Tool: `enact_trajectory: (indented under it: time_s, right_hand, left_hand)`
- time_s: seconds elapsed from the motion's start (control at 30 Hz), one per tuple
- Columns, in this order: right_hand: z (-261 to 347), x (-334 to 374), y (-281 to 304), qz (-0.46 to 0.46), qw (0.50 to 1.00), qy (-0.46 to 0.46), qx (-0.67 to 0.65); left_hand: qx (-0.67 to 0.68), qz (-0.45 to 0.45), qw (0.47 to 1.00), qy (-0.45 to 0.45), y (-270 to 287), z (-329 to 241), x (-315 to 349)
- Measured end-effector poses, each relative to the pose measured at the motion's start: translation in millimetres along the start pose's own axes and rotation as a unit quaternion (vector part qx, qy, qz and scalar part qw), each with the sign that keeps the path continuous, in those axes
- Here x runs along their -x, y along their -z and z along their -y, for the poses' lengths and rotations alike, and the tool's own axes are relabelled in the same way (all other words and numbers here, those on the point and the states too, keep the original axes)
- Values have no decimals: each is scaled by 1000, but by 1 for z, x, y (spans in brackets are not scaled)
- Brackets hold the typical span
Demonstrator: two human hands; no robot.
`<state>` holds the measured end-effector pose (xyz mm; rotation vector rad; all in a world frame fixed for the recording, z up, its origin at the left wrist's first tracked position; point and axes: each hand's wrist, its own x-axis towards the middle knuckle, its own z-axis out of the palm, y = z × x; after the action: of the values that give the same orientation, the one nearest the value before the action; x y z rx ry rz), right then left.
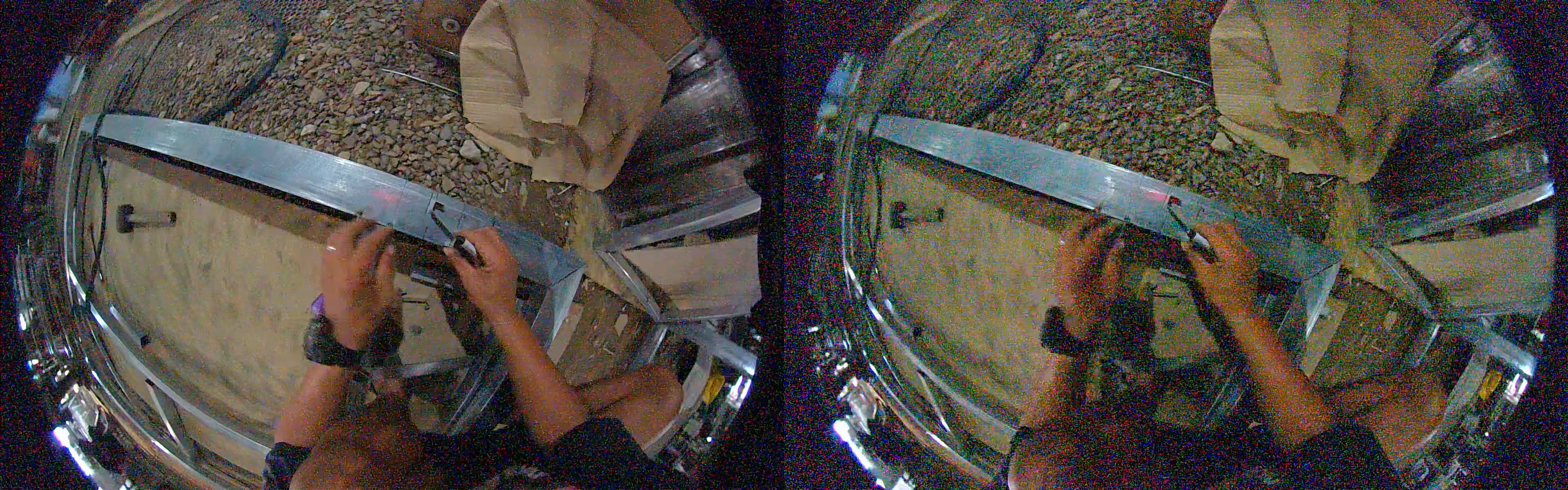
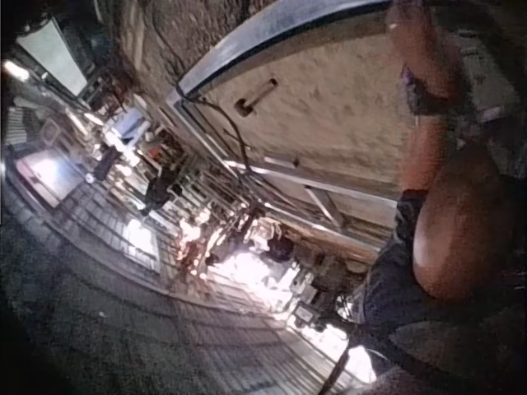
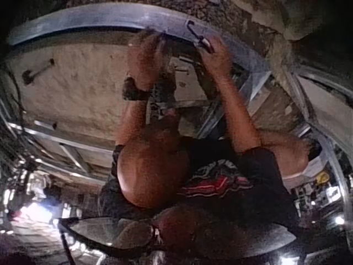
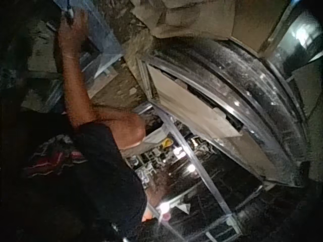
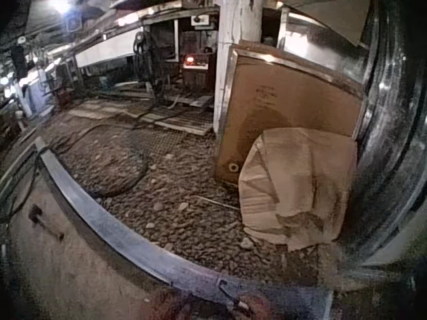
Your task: The person measures a metal frame with a tape measure and marks it with a marker. The person then uses a metal bracket to draw additional lines on the frame.
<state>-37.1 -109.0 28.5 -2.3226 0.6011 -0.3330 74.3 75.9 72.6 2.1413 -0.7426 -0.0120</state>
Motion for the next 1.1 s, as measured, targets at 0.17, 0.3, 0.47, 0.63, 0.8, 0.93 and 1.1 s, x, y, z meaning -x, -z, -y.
enact_trajectory:
  time_s: [0.17,0.3,0.47,0.63,0.8,0.93,1.1]
  right_hand:
    - [10,-6,5,24,1000,0,-11]
    - [-2,-3,8,34,999,15,-8]
    - [-3,-3,12,57,998,16,-9]
    - [3,-4,11,29,999,17,19]
    - [3,-6,14,28,997,-20,-64]
    - [10,-25,45,135,931,-249,-229]
    - [-9,-42,45,170,882,-351,-266]
  left_hand:
    - [106,106,983,108,-26,-14,32]
    - [245,94,941,214,-44,-28,32]
    - [317,60,920,222,-73,-16,38]
    - [305,41,929,207,-85,-10,39]
    - [308,20,928,211,-84,-9,42]
    - [277,10,937,214,-79,-8,38]
    - [206,-17,967,146,-92,-1,35]
